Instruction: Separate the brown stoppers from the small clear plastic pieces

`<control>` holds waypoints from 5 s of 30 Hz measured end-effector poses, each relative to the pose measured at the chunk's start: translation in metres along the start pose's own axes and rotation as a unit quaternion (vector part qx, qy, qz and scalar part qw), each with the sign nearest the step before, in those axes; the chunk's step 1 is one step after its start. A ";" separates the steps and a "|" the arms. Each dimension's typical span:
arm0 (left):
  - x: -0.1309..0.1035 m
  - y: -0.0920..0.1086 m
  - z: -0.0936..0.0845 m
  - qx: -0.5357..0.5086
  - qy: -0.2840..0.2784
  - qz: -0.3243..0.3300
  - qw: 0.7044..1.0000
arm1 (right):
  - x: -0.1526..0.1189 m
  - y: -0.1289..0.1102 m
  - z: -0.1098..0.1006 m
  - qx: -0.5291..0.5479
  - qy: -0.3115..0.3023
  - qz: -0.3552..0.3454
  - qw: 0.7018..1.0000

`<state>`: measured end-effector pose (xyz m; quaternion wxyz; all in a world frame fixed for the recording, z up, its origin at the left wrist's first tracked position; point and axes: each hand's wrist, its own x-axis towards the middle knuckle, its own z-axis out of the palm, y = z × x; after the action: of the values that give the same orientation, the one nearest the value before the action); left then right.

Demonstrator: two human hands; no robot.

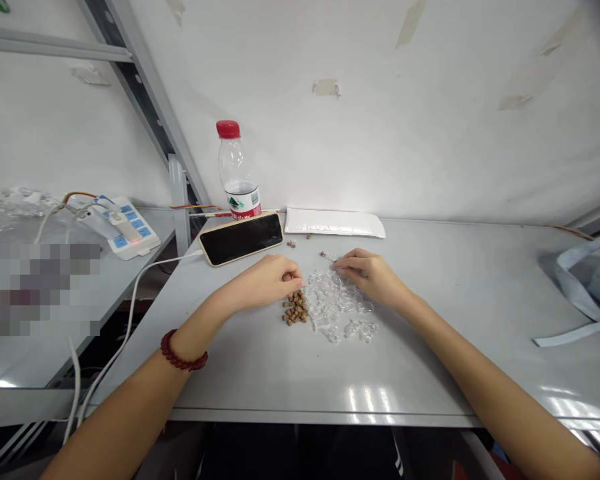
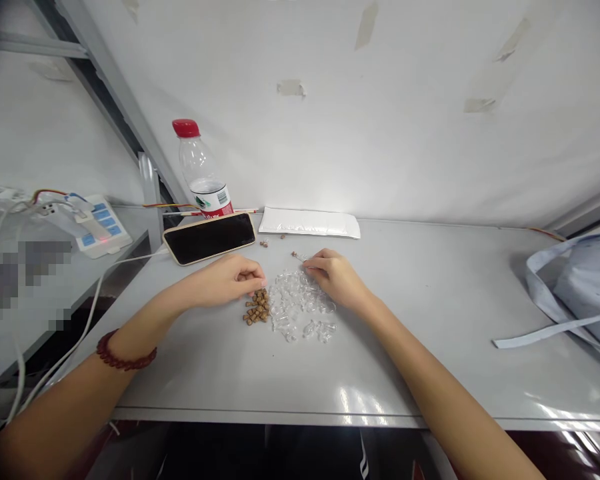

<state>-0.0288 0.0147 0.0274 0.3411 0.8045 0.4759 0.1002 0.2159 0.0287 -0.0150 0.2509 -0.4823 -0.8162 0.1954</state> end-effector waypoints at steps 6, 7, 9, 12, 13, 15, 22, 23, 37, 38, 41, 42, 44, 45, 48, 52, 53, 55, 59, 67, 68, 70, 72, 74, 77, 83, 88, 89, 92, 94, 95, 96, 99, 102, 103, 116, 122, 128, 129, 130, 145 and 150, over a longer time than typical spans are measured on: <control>0.000 0.001 0.002 -0.004 -0.004 -0.005 1.000 | 0.001 0.005 -0.001 0.009 0.010 0.003 1.000; 0.000 0.002 0.002 -0.006 -0.004 -0.003 1.000 | 0.001 0.006 -0.001 0.010 0.012 0.006 1.000; 0.001 0.002 0.003 -0.009 0.000 0.003 1.000 | 0.001 0.007 -0.001 0.010 0.013 0.013 1.000; 0.002 0.002 0.005 -0.014 0.006 0.004 1.000 | 0.002 0.007 0.000 0.012 0.016 0.019 1.000; 0.002 0.001 0.006 -0.015 0.006 0.003 1.000 | 0.002 0.007 0.000 0.014 0.015 0.018 1.000; 0.002 0.000 0.007 -0.018 0.006 0.002 1.000 | 0.002 0.006 -0.001 0.020 0.013 0.018 1.000; 0.003 0.002 0.010 -0.031 0.030 0.015 0.999 | 0.001 -0.003 -0.011 0.123 0.077 0.076 0.987; 0.003 0.004 0.010 -0.039 0.040 0.020 0.998 | 0.000 -0.006 -0.013 0.155 0.096 0.085 0.980; 0.000 0.025 0.025 -0.158 0.043 0.046 0.985 | -0.016 -0.051 0.000 0.291 0.026 -0.016 0.956; 0.000 0.025 0.025 -0.159 0.042 0.047 0.985 | -0.016 -0.051 -0.001 0.288 0.022 -0.018 0.957; -0.002 0.024 0.023 -0.166 0.038 0.049 0.984 | -0.017 -0.051 -0.003 0.267 0.017 -0.027 0.963; -0.003 0.024 0.022 -0.168 0.033 0.050 0.984 | -0.018 -0.051 -0.003 0.260 0.016 -0.032 0.965; -0.003 0.024 0.020 -0.182 0.018 0.047 0.982 | -0.018 -0.053 -0.003 0.250 0.012 -0.042 0.967; -0.003 0.024 0.019 -0.192 0.011 0.045 0.980 | -0.019 -0.054 -0.003 0.249 0.011 -0.047 0.967; -0.003 0.022 0.015 -0.229 -0.003 0.036 0.973 | -0.019 -0.055 -0.002 0.230 0.015 -0.063 0.971; -0.003 0.018 0.004 -0.239 0.021 0.045 0.970 | -0.014 -0.042 -0.005 0.120 0.064 -0.077 0.988; -0.004 0.017 0.001 -0.222 0.033 0.044 0.974 | -0.012 -0.036 -0.007 0.099 0.073 -0.069 0.990; -0.005 0.015 -0.006 -0.165 0.032 0.031 0.985 | -0.008 -0.023 -0.009 0.068 0.085 -0.045 0.993; -0.006 0.007 -0.011 -0.054 -0.084 -0.011 0.995 | -0.003 -0.004 -0.011 0.019 0.083 0.008 0.996; -0.004 0.000 -0.010 0.002 -0.110 -0.010 0.994 | -0.001 0.002 -0.009 -0.001 0.007 0.051 0.999; -0.004 0.000 -0.011 0.006 -0.093 -0.015 0.996 | -0.001 0.001 -0.009 -0.002 0.003 0.050 0.999; -0.003 0.000 -0.013 0.004 -0.053 -0.026 0.998 | 0.000 0.000 -0.008 -0.005 0.005 0.047 0.999; -0.002 -0.001 -0.013 -0.004 -0.016 -0.030 0.999 | 0.002 -0.002 -0.006 -0.015 0.027 0.041 0.999; 0.000 -0.004 -0.012 -0.003 0.022 -0.028 0.999 | 0.004 -0.004 -0.002 -0.021 0.054 0.015 0.998; 0.005 -0.006 -0.008 0.015 0.080 -0.033 0.996 | 0.008 -0.007 0.005 -0.020 0.045 -0.041 0.998; 0.010 -0.006 -0.002 0.029 0.110 -0.035 0.993 | 0.011 -0.005 0.014 -0.061 -0.019 -0.056 0.996; 0.012 -0.005 0.003 0.029 0.122 -0.027 0.992 | 0.011 -0.004 0.011 -0.059 -0.011 -0.056 0.997; 0.012 -0.004 0.004 0.028 0.124 -0.024 0.992 | 0.011 -0.005 0.010 -0.059 -0.010 -0.057 0.997; 0.012 -0.002 0.006 0.024 0.126 -0.020 0.992 | 0.010 -0.008 0.007 -0.054 -0.009 -0.062 0.997; 0.013 0.000 0.008 0.020 0.127 -0.015 0.992 | 0.009 -0.009 0.005 -0.050 -0.007 -0.062 0.997; 0.013 0.000 0.009 0.019 0.126 -0.012 0.992 | 0.009 -0.009 0.005 -0.048 -0.006 -0.062 0.997; 0.014 0.000 0.009 0.019 0.126 -0.010 0.992 | 0.009 -0.009 0.005 -0.046 -0.004 -0.064 0.997; 0.015 -0.001 0.011 0.017 0.129 -0.002 0.992 | 0.009 -0.004 0.007 -0.045 0.013 -0.065 0.997; 0.015 -0.003 0.012 0.013 0.135 0.002 0.991 | 0.011 0.003 0.011 -0.055 0.042 -0.036 0.997; 0.014 -0.003 0.012 0.010 0.135 0.001 0.991 | 0.011 0.005 0.011 -0.058 0.050 -0.023 0.997; 0.013 -0.001 0.014 -0.018 0.133 0.000 0.991 | 0.009 -0.003 0.009 0.017 0.095 0.007 0.995; 0.011 0.009 0.023 -0.127 0.083 0.042 0.987 | -0.003 -0.034 0.015 -0.011 0.182 -0.159 0.970; 0.008 0.014 0.024 -0.198 0.054 0.052 0.977 | -0.009 -0.049 0.017 -0.023 0.175 -0.199 0.964; 0.008 0.013 0.023 -0.205 0.050 0.052 0.976 | -0.009 -0.049 0.017 -0.024 0.166 -0.200 0.965; 0.008 0.013 0.023 -0.211 0.045 0.053 0.975 | -0.009 -0.049 0.017 -0.024 0.159 -0.203 0.966; -0.002 0.000 -0.014 -0.006 -0.088 -0.035 0.995 | -0.007 -0.015 -0.002 -0.049 0.119 -0.105 0.986; -0.004 -0.002 -0.015 0.002 -0.132 -0.046 0.990 | -0.007 -0.018 -0.003 -0.096 0.047 -0.110 0.988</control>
<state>-0.0397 0.0185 0.0380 0.4034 0.7888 0.4632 -0.0236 0.2081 0.0148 -0.0041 0.2615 -0.4200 -0.8666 0.0648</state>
